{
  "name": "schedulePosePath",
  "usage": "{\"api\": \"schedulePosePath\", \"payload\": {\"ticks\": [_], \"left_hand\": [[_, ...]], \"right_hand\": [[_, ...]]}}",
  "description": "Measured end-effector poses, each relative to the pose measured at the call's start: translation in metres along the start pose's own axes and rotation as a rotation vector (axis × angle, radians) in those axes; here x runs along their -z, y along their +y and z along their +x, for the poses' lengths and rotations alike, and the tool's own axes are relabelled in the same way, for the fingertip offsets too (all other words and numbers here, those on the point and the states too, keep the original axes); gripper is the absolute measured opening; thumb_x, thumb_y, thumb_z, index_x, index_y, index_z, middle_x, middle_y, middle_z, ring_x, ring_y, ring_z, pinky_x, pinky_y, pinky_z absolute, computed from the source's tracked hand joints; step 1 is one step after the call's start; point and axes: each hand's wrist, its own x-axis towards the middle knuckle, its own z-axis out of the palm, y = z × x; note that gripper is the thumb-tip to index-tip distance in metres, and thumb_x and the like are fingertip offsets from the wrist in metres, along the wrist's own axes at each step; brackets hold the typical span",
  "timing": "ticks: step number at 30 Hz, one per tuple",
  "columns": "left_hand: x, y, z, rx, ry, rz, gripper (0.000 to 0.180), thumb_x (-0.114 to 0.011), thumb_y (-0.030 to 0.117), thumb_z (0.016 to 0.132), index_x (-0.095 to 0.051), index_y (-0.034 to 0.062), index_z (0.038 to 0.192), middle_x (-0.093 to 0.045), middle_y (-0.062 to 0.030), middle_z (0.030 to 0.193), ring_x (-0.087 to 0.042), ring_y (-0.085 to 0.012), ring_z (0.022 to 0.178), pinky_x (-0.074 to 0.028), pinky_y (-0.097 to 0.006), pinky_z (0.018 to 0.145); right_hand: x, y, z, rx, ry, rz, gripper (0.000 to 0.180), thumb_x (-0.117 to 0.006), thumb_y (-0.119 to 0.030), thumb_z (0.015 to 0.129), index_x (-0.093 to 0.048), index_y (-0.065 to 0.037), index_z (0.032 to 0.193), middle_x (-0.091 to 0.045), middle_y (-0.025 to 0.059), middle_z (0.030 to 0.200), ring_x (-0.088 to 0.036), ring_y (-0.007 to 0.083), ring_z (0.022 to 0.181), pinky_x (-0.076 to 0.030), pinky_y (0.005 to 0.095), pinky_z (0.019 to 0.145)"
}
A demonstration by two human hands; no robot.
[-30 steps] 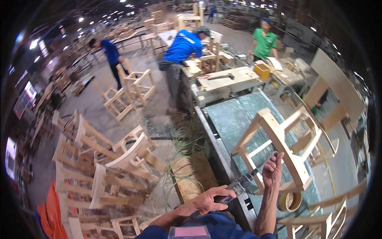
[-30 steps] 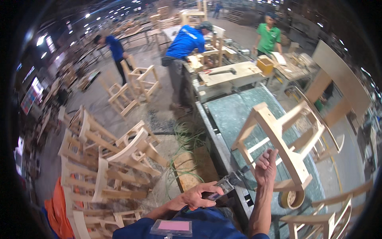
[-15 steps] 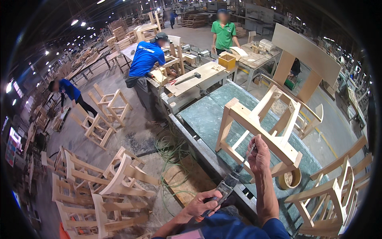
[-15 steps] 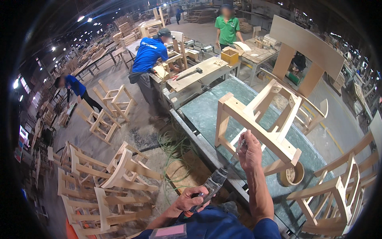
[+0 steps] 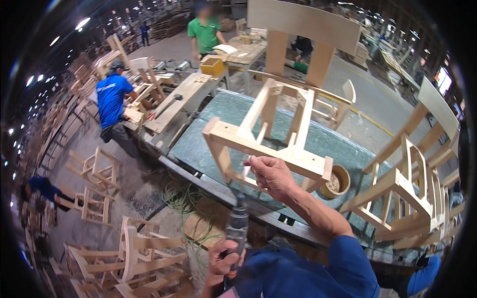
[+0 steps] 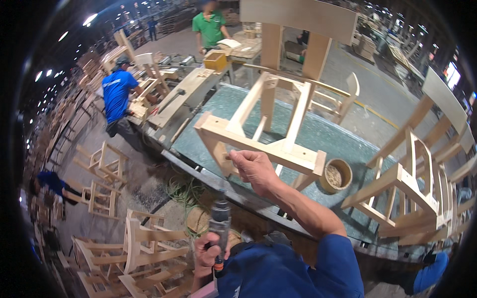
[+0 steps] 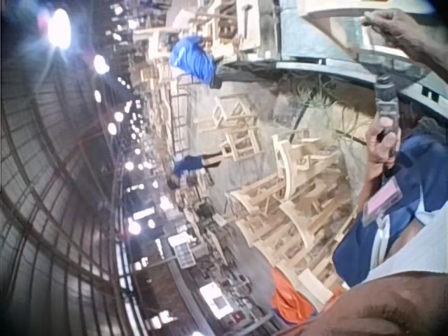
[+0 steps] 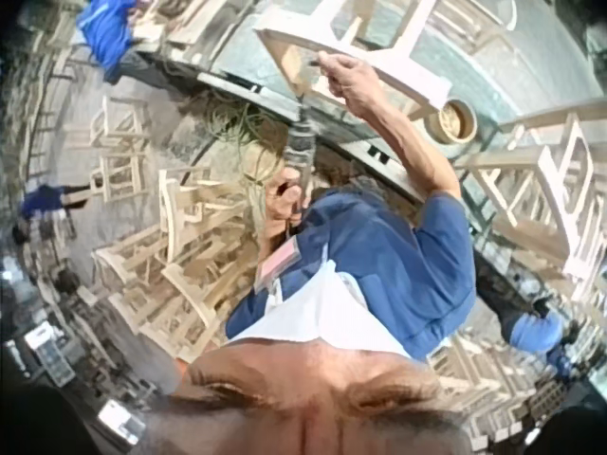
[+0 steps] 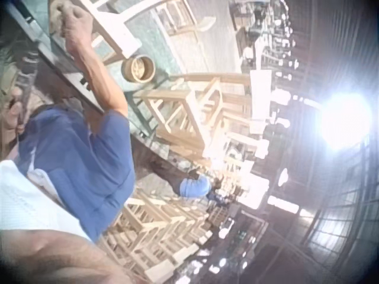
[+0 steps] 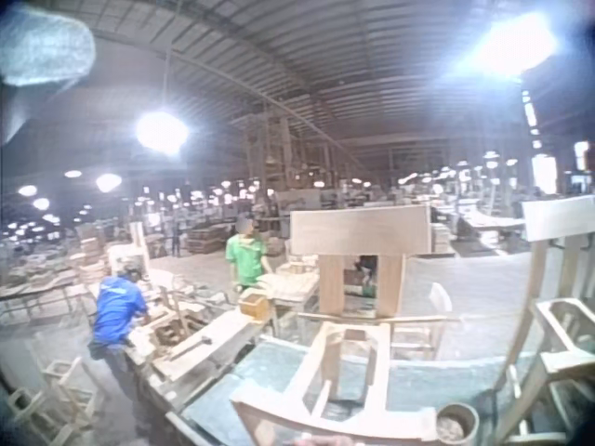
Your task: The person assembles a wooden chair frame in a factory setting. They use a pneumatic drill to drive screws into pre-drilled holes, connecting the legs and crossbars. The person handles the chair frame, repositioning it to access different joints, and uses a container of screws.
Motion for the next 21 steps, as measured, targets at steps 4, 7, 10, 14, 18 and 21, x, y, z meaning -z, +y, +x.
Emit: {"api": "schedulePosePath", "payload": {"ticks": [4,7,10,14,18,21], "left_hand": [[0.017,0.014,-0.015,-0.036,0.024,-0.406,0.032,-0.068,0.015,0.091,-0.056,0.007,0.12,-0.06,-0.0274,0.108,-0.063,-0.0309,0.067,-0.05,-0.035,0.049],[0.036,0.003,-0.034,-0.328,0.223,-0.282,0.039,-0.069,0.028,0.092,-0.048,0.0189,0.124,-0.051,-0.0367,0.113,-0.063,-0.0333,0.062,-0.053,-0.039,0.035],[0.062,-0.01,-0.051,-0.217,0.3,-0.116,0.034,-0.06,0.028,0.097,-0.045,0.014,0.125,-0.052,-0.0344,0.109,-0.061,-0.0305,0.057,-0.052,-0.039,0.035],[0.063,-0.04,-0.043,0.088,0.399,0.121,0.026,-0.05,0.02,0.1,-0.045,0.008,0.123,-0.057,-0.0281,0.106,-0.062,-0.0268,0.058,-0.049,-0.035,0.036],[0.026,-0.052,0.019,0.349,0.346,0.025,0.027,-0.052,0.023,0.101,-0.047,0.0051,0.121,-0.06,-0.0221,0.105,-0.063,-0.0238,0.063,-0.051,-0.034,0.042],[0.025,-0.07,0.052,0.399,0.306,-0.139,0.027,-0.053,0.024,0.102,-0.048,0.0068,0.123,-0.059,-0.022,0.106,-0.063,-0.0239,0.066,-0.051,-0.034,0.043]], "right_hand": [[0.065,-0.049,-0.013,0.046,0.084,-0.036,0.031,-0.068,-0.034,0.096,-0.068,-0.003,0.092,-0.048,-0.0045,0.062,-0.038,0.0049,0.048,-0.03,0.0219,0.043],[0.129,-0.089,-0.007,0.156,0.328,0.095,0.033,-0.068,-0.038,0.095,-0.063,-0.005,0.094,-0.048,-0.0051,0.066,-0.035,0.0023,0.048,-0.027,0.0179,0.041],[0.218,-0.103,0.029,0.138,0.402,0.15,0.043,-0.067,-0.045,0.095,-0.058,-0.004,0.105,-0.045,-0.0065,0.069,-0.032,-0.0007,0.048,-0.025,0.0149,0.039],[0.282,-0.104,0.086,0.011,0.519,0.095,0.047,-0.07,-0.045,0.093,-0.059,0.0,0.105,-0.044,-0.0073,0.069,-0.033,0.0003,0.049,-0.024,0.0164,0.04],[0.29,-0.112,0.13,0.038,0.575,-0.224,0.046,-0.071,-0.046,0.092,-0.061,-0.002,0.098,-0.038,-0.0092,0.061,-0.031,-0.0005,0.047,-0.02,0.0176,0.036],[0.277,-0.126,0.157,0.12,0.631,-0.488,0.043,-0.072,-0.045,0.091,-0.065,-0.002,0.086,-0.044,-0.0067,0.061,-0.032,0.0025,0.046,-0.021,0.0232,0.037]]}}
